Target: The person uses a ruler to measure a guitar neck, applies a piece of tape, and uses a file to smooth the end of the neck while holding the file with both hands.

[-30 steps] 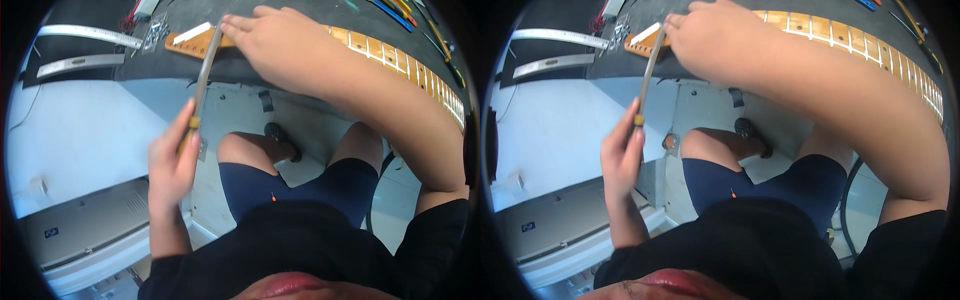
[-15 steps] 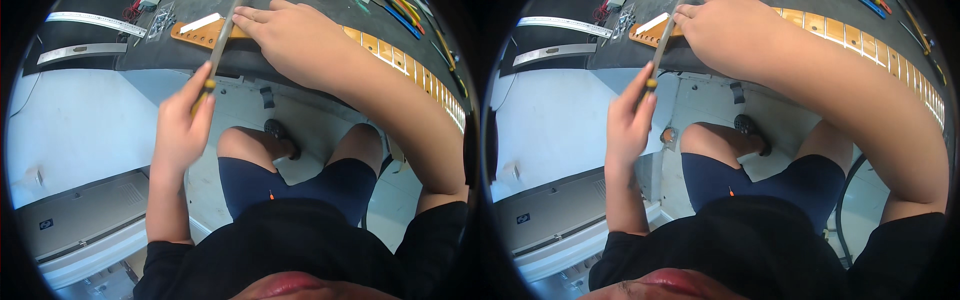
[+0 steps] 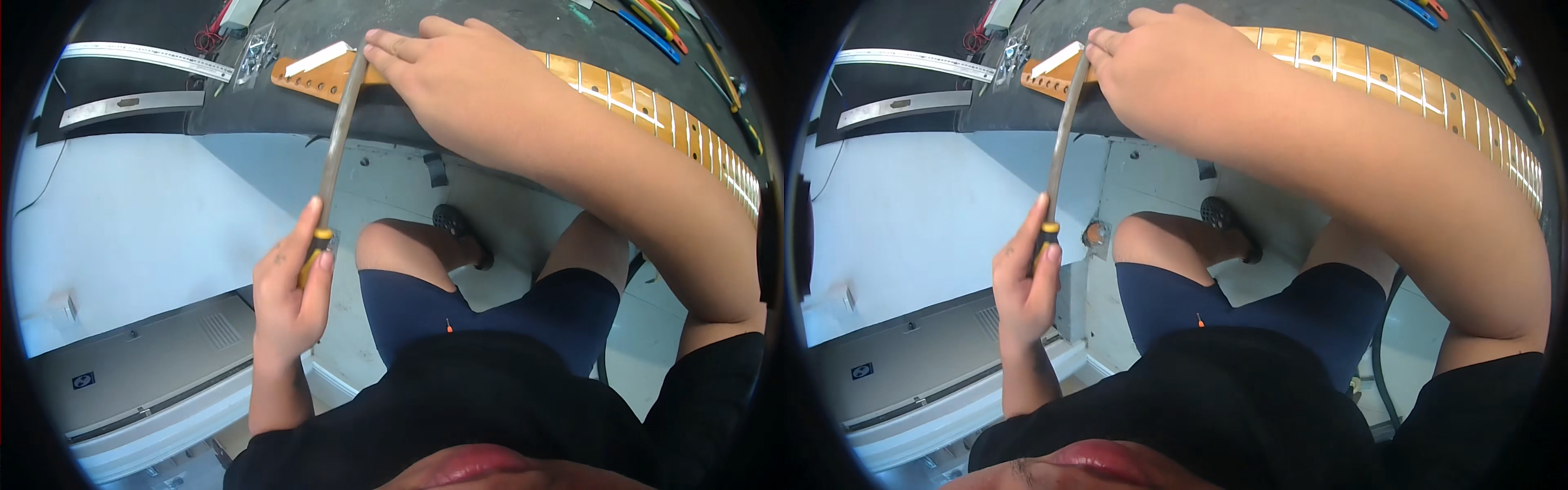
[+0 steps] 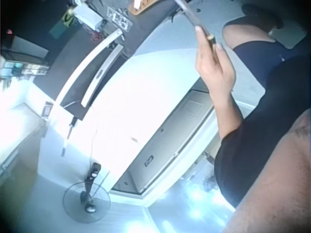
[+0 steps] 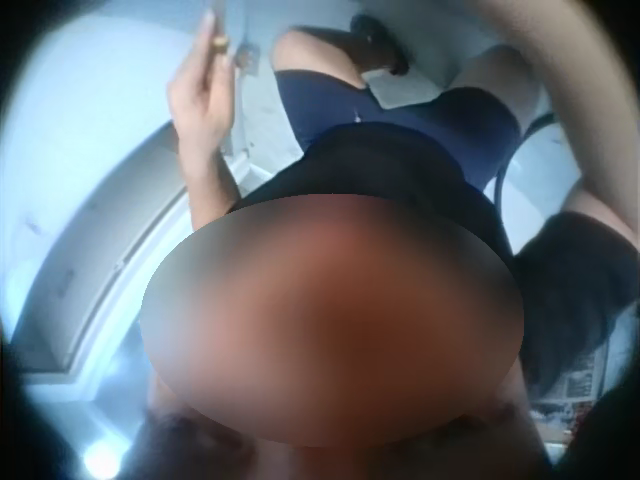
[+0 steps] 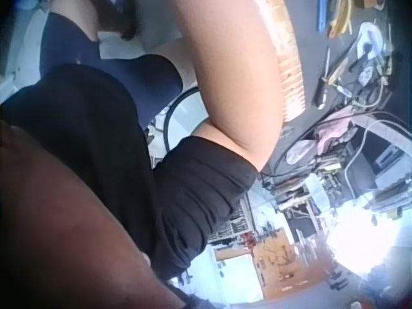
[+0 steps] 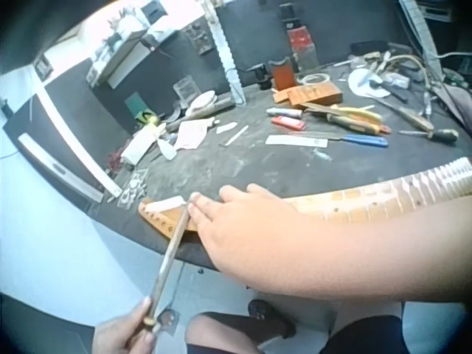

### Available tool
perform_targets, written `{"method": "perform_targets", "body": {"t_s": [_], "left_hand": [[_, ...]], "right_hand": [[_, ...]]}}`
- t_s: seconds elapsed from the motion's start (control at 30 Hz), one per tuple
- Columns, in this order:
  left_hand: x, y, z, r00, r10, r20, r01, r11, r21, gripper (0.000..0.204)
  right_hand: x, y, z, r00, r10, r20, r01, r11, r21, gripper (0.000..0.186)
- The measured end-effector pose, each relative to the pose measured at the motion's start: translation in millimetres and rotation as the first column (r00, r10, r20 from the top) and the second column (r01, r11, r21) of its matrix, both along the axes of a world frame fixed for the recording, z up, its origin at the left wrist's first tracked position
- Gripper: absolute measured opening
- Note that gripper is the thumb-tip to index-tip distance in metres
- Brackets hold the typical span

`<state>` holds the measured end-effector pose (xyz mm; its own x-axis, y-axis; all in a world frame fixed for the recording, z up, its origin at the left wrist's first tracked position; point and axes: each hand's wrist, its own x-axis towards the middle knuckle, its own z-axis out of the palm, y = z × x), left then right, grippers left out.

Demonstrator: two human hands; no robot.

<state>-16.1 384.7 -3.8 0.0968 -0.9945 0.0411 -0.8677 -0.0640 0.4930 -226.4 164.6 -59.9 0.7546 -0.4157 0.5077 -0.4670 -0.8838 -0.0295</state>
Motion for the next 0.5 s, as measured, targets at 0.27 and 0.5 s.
{"method": "perform_targets", "body": {"t_s": [0.27, 0.5], "left_hand": [[5, -30, -18, 1.000, -0.026, -0.004, 0.026, 0.996, -0.084, 0.056], [-1, -53, -5, 0.999, 0.043, -0.025, -0.044, 0.999, -0.016, 0.058]], "right_hand": [[-16, -1, 19, 0.993, 0.046, -0.112, -0.038, 0.997, 0.074, 0.057], [0, -1, 9, 0.999, -0.026, -0.031, 0.028, 0.998, 0.063, 0.058]]}}
